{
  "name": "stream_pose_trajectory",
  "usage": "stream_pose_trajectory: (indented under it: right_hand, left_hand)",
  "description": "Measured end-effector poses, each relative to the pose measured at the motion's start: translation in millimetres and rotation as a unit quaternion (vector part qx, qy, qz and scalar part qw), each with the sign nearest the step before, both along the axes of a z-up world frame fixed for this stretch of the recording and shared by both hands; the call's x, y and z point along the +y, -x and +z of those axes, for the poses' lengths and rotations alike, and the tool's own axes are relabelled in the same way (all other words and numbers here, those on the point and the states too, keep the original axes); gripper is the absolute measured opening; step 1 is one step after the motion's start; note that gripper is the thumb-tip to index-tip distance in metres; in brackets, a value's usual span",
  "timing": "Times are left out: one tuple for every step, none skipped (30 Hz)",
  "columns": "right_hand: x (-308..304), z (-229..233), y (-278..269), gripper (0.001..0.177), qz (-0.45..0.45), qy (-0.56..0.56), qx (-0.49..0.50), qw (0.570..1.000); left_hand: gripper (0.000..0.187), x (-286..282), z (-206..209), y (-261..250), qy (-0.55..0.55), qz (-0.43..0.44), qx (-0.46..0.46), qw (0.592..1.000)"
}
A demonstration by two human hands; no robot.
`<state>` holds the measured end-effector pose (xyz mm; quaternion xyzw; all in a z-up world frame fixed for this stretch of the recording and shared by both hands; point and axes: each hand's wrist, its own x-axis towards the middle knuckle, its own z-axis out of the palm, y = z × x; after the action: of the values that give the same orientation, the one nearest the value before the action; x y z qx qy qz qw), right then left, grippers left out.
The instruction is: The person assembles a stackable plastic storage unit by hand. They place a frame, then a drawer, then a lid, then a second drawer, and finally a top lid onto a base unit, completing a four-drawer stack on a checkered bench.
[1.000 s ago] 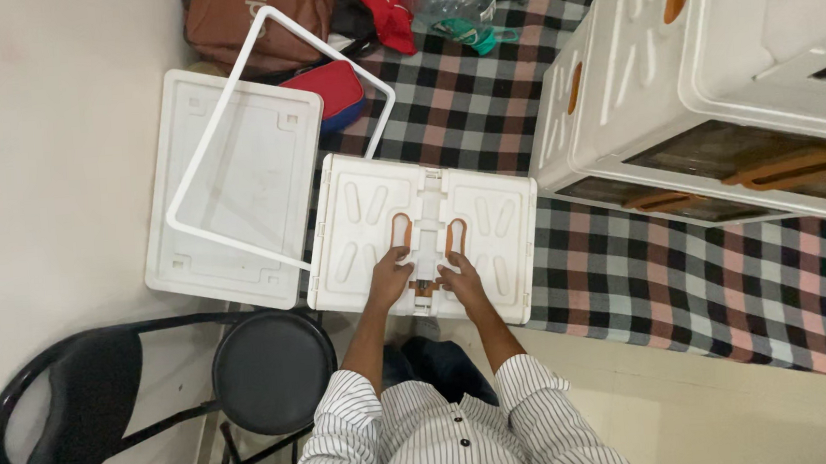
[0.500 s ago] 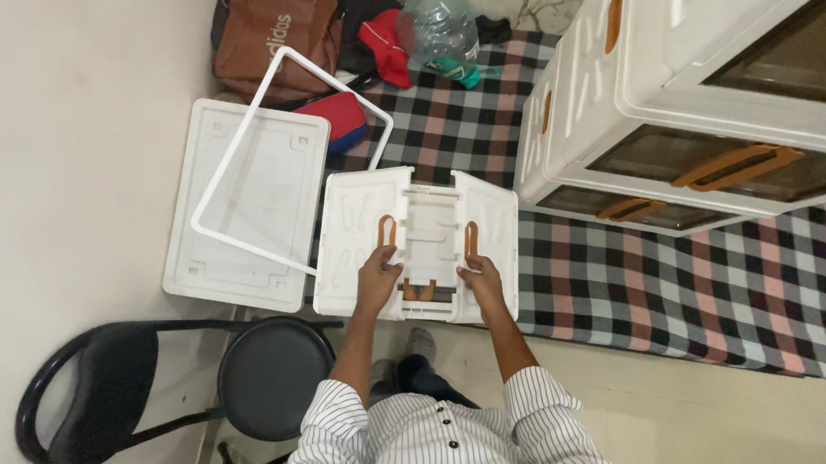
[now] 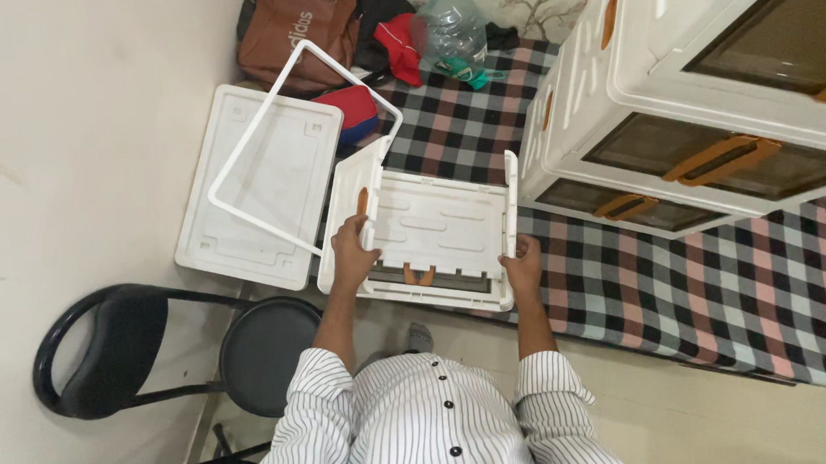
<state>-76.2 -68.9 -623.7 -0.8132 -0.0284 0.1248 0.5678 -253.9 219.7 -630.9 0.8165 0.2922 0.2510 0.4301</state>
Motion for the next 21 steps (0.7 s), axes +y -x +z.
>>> stream_pose_trajectory:
  right_hand:
    - [-3, 0, -1, 0.063, -0.007, 0.006, -0.002, 1.000]
    - [-7, 0, -2, 0.062, -0.015, -0.007, 0.009, 1.000]
    - [-11, 1, -5, 0.061, -0.022, -0.019, 0.019, 0.999]
    - [-15, 2, -7, 0.061, -0.029, -0.031, 0.028, 0.999]
    - [-17, 4, -11, 0.061, -0.026, -0.031, -0.004, 0.999]
    - [-22, 6, -14, 0.062, -0.022, -0.031, -0.036, 0.999]
    - [-28, 6, -14, 0.064, -0.020, -0.029, -0.066, 0.997]
    - [-35, 6, -13, 0.063, -0.015, 0.038, -0.151, 0.988]
    - [-42, 6, -14, 0.062, -0.009, 0.104, -0.235, 0.966]
    - [-46, 6, -16, 0.061, -0.003, 0.169, -0.316, 0.934]
    - [-49, 5, -15, 0.062, -0.012, 0.177, -0.307, 0.935]
    - [-50, 5, -13, 0.062, -0.020, 0.184, -0.297, 0.937]
    - [-51, 4, -14, 0.062, -0.028, 0.192, -0.287, 0.938]
    - [-49, 4, -15, 0.062, -0.042, 0.222, -0.274, 0.935]
    - [-47, 3, -12, 0.062, -0.055, 0.254, -0.258, 0.931]
    - [-45, 3, -9, 0.062, -0.068, 0.284, -0.242, 0.925]
    - [-40, 4, -9, 0.061, -0.065, 0.331, -0.205, 0.919]
    - [-36, 7, -8, 0.059, -0.061, 0.376, -0.167, 0.910]
    - [-35, 9, -4, 0.057, -0.057, 0.421, -0.126, 0.896]
    - [-31, 11, -1, 0.058, -0.053, 0.417, -0.126, 0.899]
    - [-30, 14, 1, 0.060, -0.052, 0.414, -0.125, 0.900]
  left_hand:
    - [0.074, 2, 0, 2, 0.009, 0.003, -0.010, 1.000]
    - [0.072, 6, -1, 4, 0.003, 0.004, -0.018, 1.000]
    - [0.070, 10, -1, 5, -0.003, 0.005, -0.026, 1.000]
    - [0.067, 14, -1, 7, -0.009, 0.006, -0.035, 0.999]
    - [0.066, 21, 1, 7, -0.001, 0.018, -0.025, 1.000]
    - [0.064, 27, 5, 8, 0.008, 0.029, -0.016, 0.999]
    - [0.062, 29, 8, 9, 0.018, 0.040, -0.004, 0.999]
    - [0.062, 30, 11, 12, 0.027, 0.057, 0.004, 0.998]
    - [0.062, 32, 15, 16, 0.035, 0.075, 0.011, 0.996]
    - [0.062, 34, 21, 19, 0.043, 0.093, 0.017, 0.995]
    - [0.061, 34, 27, 22, 0.012, 0.120, 0.033, 0.992]
    - [0.061, 36, 32, 26, -0.020, 0.147, 0.048, 0.988]
    - [0.060, 37, 38, 28, -0.052, 0.174, 0.063, 0.981]
    - [0.058, 40, 43, 28, -0.055, 0.200, 0.074, 0.975]
    - [0.056, 43, 48, 30, -0.059, 0.224, 0.087, 0.969]
    - [0.054, 43, 52, 32, -0.062, 0.248, 0.100, 0.962]
    - [0.054, 44, 56, 31, -0.063, 0.246, 0.095, 0.962]
    - [0.055, 43, 59, 28, -0.065, 0.244, 0.090, 0.963]
    - [0.056, 41, 61, 27, -0.065, 0.240, 0.087, 0.965]
    - [0.057, 38, 62, 27, -0.083, 0.233, 0.095, 0.964]
    - [0.057, 34, 61, 27, -0.101, 0.222, 0.103, 0.964]
